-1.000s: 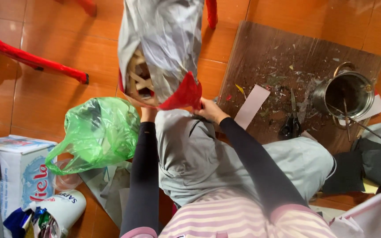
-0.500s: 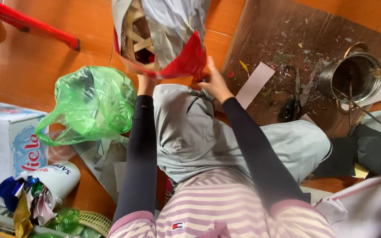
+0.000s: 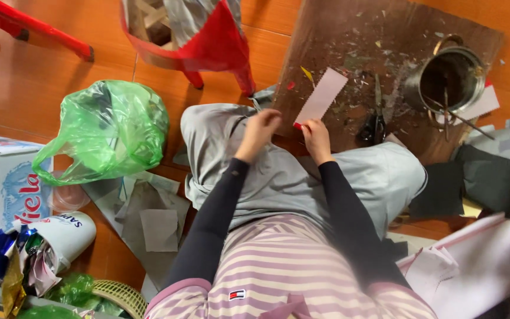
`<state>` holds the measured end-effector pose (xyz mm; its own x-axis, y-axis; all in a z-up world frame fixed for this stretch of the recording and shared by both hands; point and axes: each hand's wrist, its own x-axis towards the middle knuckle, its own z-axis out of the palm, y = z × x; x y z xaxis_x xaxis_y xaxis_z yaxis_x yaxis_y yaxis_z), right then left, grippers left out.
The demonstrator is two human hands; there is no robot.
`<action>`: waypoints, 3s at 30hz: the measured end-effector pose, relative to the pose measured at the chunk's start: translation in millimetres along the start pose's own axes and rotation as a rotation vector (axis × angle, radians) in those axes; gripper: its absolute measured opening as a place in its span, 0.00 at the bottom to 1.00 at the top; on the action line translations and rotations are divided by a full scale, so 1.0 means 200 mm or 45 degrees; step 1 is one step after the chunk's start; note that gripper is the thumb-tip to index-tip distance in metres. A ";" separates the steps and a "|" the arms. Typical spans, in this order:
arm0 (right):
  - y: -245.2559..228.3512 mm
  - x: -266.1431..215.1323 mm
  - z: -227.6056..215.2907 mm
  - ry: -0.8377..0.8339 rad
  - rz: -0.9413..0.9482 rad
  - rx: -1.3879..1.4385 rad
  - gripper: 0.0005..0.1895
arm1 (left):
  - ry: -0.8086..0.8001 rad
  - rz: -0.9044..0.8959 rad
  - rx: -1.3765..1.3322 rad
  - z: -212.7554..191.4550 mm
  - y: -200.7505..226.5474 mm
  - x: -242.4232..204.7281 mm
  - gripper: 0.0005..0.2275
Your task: Making a red paper animal lantern by cutting paper and gluing it onto a bamboo frame.
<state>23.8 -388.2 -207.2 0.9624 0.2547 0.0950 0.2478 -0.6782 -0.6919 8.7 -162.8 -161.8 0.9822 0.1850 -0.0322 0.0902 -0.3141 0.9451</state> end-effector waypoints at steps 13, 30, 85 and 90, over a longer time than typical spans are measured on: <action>-0.14 0.04 -0.52 0.055 -0.185 -0.047 0.10 | -0.247 -0.444 -0.059 0.41 -0.45 0.02 0.11; 0.56 -0.09 -0.87 0.290 0.837 -0.503 0.15 | -0.171 -0.095 0.735 0.37 -0.19 -0.01 0.15; -0.45 -0.60 -0.59 -0.397 0.640 -0.150 0.18 | -0.256 -1.389 -0.904 0.54 -0.57 0.05 0.20; -0.44 -0.23 -0.58 -0.139 0.406 -0.042 0.27 | -0.351 -1.289 -0.877 0.53 -0.55 0.02 0.20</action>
<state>-29.7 -420.3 -68.9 0.9747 0.0972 -0.2011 -0.0588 -0.7569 -0.6509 20.3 -225.2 -300.6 0.5316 -0.1683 -0.8301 0.8002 0.4210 0.4271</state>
